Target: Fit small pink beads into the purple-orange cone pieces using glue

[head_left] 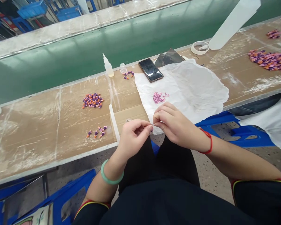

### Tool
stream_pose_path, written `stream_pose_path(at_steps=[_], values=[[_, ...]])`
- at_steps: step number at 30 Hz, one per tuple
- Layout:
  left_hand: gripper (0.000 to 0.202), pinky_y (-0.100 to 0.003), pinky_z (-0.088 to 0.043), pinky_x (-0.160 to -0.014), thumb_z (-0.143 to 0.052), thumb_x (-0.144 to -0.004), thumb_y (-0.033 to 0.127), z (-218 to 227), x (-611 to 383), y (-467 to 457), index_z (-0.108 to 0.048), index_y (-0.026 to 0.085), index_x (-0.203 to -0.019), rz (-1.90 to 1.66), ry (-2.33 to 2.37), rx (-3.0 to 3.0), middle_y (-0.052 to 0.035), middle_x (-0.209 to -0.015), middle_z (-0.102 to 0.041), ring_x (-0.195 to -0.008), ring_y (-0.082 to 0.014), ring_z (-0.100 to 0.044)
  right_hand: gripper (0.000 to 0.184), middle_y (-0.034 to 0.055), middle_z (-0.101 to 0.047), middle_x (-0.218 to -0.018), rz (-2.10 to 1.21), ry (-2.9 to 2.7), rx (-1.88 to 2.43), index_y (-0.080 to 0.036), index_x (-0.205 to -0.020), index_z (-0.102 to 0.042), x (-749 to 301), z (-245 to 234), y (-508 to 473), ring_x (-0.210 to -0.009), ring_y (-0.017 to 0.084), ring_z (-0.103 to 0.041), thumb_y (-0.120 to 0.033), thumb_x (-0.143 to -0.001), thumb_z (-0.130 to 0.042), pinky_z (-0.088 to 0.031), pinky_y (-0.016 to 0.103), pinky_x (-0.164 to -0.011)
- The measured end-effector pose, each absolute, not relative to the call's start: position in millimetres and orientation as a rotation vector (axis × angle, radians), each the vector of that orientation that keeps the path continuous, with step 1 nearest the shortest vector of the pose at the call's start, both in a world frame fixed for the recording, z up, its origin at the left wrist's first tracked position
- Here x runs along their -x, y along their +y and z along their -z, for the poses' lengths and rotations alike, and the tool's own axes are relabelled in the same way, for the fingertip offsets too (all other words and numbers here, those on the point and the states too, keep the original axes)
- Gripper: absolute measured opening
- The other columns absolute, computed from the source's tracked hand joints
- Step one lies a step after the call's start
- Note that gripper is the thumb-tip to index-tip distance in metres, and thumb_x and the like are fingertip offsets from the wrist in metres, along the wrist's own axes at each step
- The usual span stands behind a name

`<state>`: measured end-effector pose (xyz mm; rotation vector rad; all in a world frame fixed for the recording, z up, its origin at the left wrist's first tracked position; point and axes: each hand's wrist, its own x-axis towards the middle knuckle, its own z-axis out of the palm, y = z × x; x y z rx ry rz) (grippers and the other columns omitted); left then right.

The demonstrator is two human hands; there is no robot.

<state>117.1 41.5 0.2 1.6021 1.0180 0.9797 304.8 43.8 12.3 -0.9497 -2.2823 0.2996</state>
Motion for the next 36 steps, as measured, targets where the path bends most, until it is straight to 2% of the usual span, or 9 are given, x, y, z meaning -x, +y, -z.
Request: stream_pose_path(at_steps=[5, 11, 15, 20, 30, 36], values=[[0.018, -0.024, -0.043, -0.053, -0.061, -0.085, 0.027, -1.4, -119.3, 34.8, -0.065, 0.018, -0.070, -0.969, 1.050, -1.615, -0.0016, -0.061, -0.063, -0.058, -0.0133, -0.054, 0.019, 0.0080, -0.057, -0.084, -0.179, -2.379, 0.924, -0.020, -0.085, -0.047, -302.7, -12.2, 37.1, -0.082, 0.023, -0.047, -0.002, -0.091, -0.046, -0.043, 0.038, -0.074], [0.015, -0.024, -0.038, -0.050, -0.060, -0.077, 0.027, 2.1, -122.9, 29.9, -0.060, 0.019, -0.064, -0.996, 1.053, -1.526, 0.0007, -0.055, -0.056, -0.053, -0.0114, -0.047, 0.020, 0.0072, -0.057, -0.082, -0.190, -2.354, 0.904, -0.020, -0.084, -0.048, -299.8, -14.7, 30.2, -0.081, 0.023, -0.048, -0.001, -0.090, -0.046, -0.044, 0.036, -0.074], [0.014, -0.022, -0.040, -0.050, -0.061, -0.075, 0.025, -0.6, -124.0, 26.9, -0.060, 0.019, -0.062, -1.069, 1.036, -1.469, 0.0010, -0.056, -0.059, -0.052, -0.0101, -0.049, 0.013, 0.0036, -0.060, -0.081, -0.495, -2.134, 0.962, -0.020, -0.086, -0.051, -296.9, -21.0, 24.1, -0.078, 0.018, -0.053, -0.012, -0.096, -0.051, -0.046, 0.032, -0.072], [0.015, -0.020, -0.042, -0.051, -0.062, -0.074, 0.022, -3.4, -121.7, 24.1, -0.060, 0.018, -0.060, -1.160, 0.954, -1.405, 0.0014, -0.056, -0.060, -0.053, -0.0093, -0.052, 0.011, -0.0001, -0.060, -0.074, -0.772, -1.924, 1.067, -0.018, -0.080, -0.056, -293.3, -26.4, 19.8, -0.068, 0.012, -0.055, -0.014, -0.089, -0.055, -0.045, 0.025, -0.064], [0.016, -0.020, -0.043, -0.051, -0.066, -0.075, 0.022, 0.7, -116.2, 25.0, -0.061, 0.017, -0.061, -1.147, 0.940, -1.389, 0.0007, -0.057, -0.060, -0.053, -0.0095, -0.052, 0.011, -0.0013, -0.058, -0.071, -0.711, -1.980, 1.035, -0.018, -0.076, -0.053, -282.6, -21.8, 22.4, -0.066, 0.010, -0.052, -0.011, -0.085, -0.054, -0.043, 0.022, -0.061], [0.022, -0.019, -0.043, -0.051, -0.071, -0.086, 0.035, 11.1, -102.1, 23.0, -0.067, 0.017, -0.073, -1.163, 0.888, -1.248, -0.0005, -0.063, -0.064, -0.052, -0.0081, -0.051, 0.013, -0.0006, -0.055, -0.073, -0.746, -2.054, 0.994, -0.019, -0.081, -0.049, -279.2, -23.2, 27.5, -0.065, 0.011, -0.049, -0.012, -0.091, -0.049, -0.042, 0.022, -0.060]])
